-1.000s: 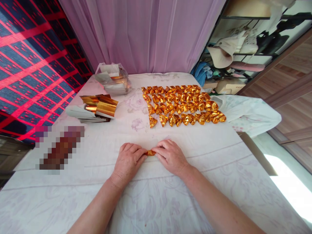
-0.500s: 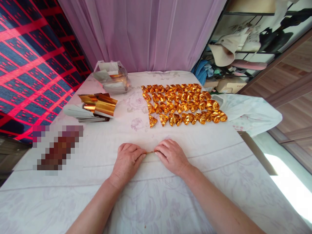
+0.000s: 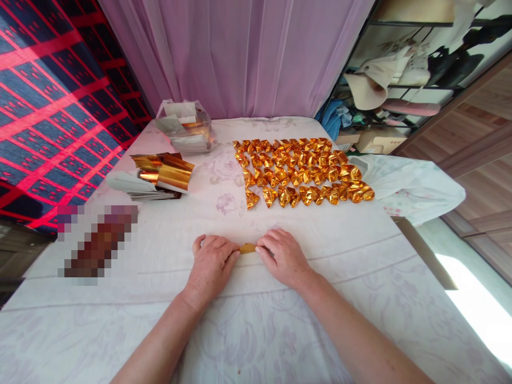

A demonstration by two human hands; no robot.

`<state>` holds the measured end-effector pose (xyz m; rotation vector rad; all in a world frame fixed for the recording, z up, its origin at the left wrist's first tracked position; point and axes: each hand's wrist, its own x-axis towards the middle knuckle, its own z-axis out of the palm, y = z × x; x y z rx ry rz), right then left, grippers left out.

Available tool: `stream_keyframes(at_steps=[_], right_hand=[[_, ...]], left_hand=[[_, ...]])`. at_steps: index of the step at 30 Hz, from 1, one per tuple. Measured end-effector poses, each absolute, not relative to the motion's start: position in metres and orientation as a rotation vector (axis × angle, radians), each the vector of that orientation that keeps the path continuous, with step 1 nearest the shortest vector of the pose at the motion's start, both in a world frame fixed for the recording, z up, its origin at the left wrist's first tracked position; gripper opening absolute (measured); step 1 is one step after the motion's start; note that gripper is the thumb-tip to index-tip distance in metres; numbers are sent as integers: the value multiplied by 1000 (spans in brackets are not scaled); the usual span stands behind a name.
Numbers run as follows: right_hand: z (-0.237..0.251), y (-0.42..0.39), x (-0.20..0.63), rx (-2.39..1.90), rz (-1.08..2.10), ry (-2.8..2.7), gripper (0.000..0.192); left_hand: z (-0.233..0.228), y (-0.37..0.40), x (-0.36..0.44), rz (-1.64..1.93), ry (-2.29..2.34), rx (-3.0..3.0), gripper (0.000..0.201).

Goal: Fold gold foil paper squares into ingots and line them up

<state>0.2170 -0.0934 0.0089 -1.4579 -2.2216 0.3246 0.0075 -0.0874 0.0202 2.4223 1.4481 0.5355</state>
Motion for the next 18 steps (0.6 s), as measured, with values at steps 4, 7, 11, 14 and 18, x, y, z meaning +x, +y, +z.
stream_keyframes(at_steps=[4,7,11,14,18], right_hand=[[10,-95,214,-1489,326,-2221,14],[10,-95,212,-1526,300,-2217,14],[9,-96,210,-1570,261,-2195,13],[9,-96,209,-1580,247,-2189,13],[9,-97,208,-1612,226,-2172,13]], left_hand=[[22,-89,10,527,1472,2412,22],[22,-90,12,546,1492,2412,21],[21,-90,13,557,1518,2389,18],[21,-91,14,563,1537,2375,15],[20,-92,14,589,1609,2402,16]])
